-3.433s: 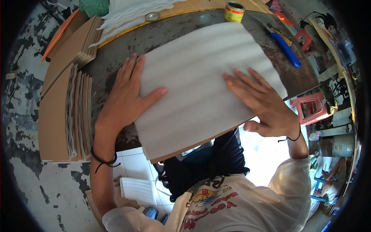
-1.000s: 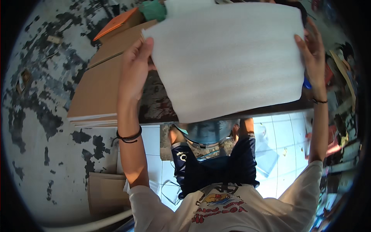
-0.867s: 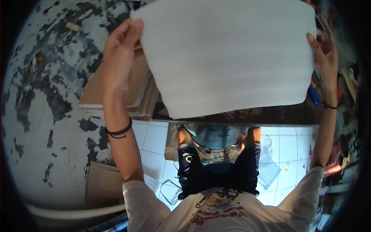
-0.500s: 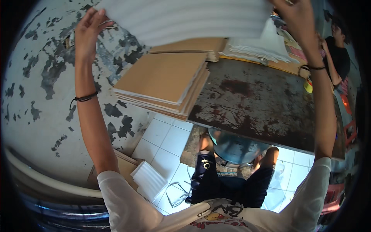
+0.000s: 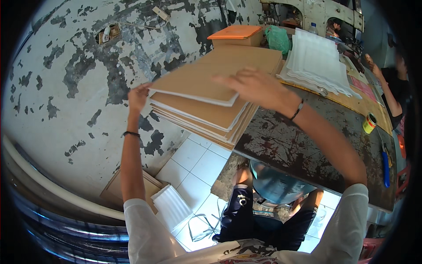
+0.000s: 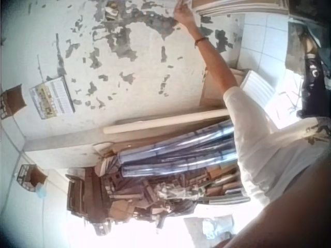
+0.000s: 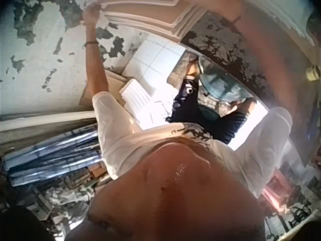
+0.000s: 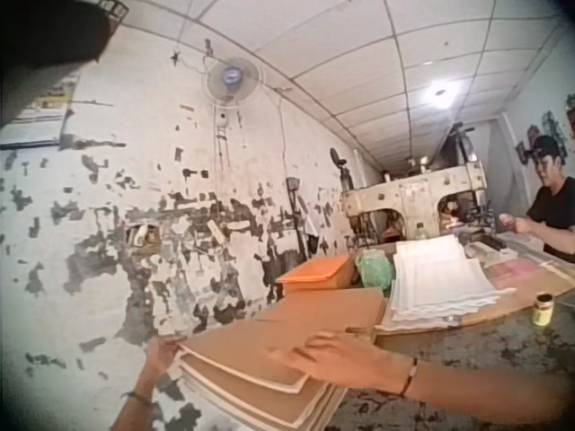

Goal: The person attaches foam sheets to cardboard boards by spreading glue from a container onto each cardboard board with their fingers, pressing a foam sheet onto the glued surface, and stacking the assembled pieces.

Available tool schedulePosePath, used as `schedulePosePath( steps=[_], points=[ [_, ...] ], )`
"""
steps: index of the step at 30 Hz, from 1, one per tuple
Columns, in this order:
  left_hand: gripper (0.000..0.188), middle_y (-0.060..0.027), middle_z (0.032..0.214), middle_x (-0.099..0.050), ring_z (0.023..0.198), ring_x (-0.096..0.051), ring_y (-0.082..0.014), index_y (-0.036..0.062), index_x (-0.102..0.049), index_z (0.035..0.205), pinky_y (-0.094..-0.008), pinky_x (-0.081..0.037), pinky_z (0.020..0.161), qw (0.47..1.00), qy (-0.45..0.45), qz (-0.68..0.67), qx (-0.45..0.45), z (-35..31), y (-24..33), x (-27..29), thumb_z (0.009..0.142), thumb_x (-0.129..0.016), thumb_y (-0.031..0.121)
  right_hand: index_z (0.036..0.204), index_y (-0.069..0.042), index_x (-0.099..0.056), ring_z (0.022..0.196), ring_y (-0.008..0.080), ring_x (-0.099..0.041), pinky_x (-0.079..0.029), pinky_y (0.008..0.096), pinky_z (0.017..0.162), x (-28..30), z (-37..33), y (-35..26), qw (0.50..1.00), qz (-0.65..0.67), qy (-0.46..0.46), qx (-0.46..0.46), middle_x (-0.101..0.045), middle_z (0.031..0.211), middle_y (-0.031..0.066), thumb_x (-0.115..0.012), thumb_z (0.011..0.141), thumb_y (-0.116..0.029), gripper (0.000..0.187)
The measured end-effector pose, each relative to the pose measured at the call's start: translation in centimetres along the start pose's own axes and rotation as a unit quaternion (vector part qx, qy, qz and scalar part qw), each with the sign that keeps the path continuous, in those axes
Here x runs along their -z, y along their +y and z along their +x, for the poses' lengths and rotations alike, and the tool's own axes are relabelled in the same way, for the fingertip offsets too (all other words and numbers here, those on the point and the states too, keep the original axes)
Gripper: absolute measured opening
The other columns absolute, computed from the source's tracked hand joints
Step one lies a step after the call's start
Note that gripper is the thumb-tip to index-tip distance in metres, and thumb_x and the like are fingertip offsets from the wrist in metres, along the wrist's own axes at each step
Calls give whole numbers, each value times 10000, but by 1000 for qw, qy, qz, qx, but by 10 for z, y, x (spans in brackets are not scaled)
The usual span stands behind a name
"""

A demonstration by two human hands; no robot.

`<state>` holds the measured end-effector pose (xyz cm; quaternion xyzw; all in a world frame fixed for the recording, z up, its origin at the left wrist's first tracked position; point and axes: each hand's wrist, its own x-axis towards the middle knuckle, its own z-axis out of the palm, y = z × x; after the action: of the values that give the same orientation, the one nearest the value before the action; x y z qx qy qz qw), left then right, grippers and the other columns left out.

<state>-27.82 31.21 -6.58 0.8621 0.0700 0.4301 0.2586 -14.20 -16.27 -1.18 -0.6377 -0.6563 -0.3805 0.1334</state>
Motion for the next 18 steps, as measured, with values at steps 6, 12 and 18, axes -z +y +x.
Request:
schedulePosePath(
  steps=[6,12,18],
  points=[
    [322,-107,1016,-785,861,-719,-131,33,-762,1158,-265,-543,793,995,52,-42,77,-21,-4,-14,906,-571,-31,1504,-200,-427,956,265,-709,-585,413,850,7,-1,-13,984,151,-72,-57,-725,1024,43,-708,823,-23,757],
    [315,-111,1020,-770,894,-716,-157,-4,-748,1165,-263,-541,815,991,69,-71,93,-31,1,-22,929,-541,-26,1467,-172,-472,952,281,-710,-588,401,861,8,-9,-25,971,225,-64,-39,-731,1044,54,-697,860,-41,660],
    [338,-121,1139,-729,994,-691,-198,-60,-691,1226,-296,-537,874,977,39,-165,128,-37,2,-24,1001,-519,125,1363,-113,-546,948,321,-709,-581,436,837,35,-25,-33,953,288,-86,-33,-737,1013,98,-673,873,-81,507]
  ],
)
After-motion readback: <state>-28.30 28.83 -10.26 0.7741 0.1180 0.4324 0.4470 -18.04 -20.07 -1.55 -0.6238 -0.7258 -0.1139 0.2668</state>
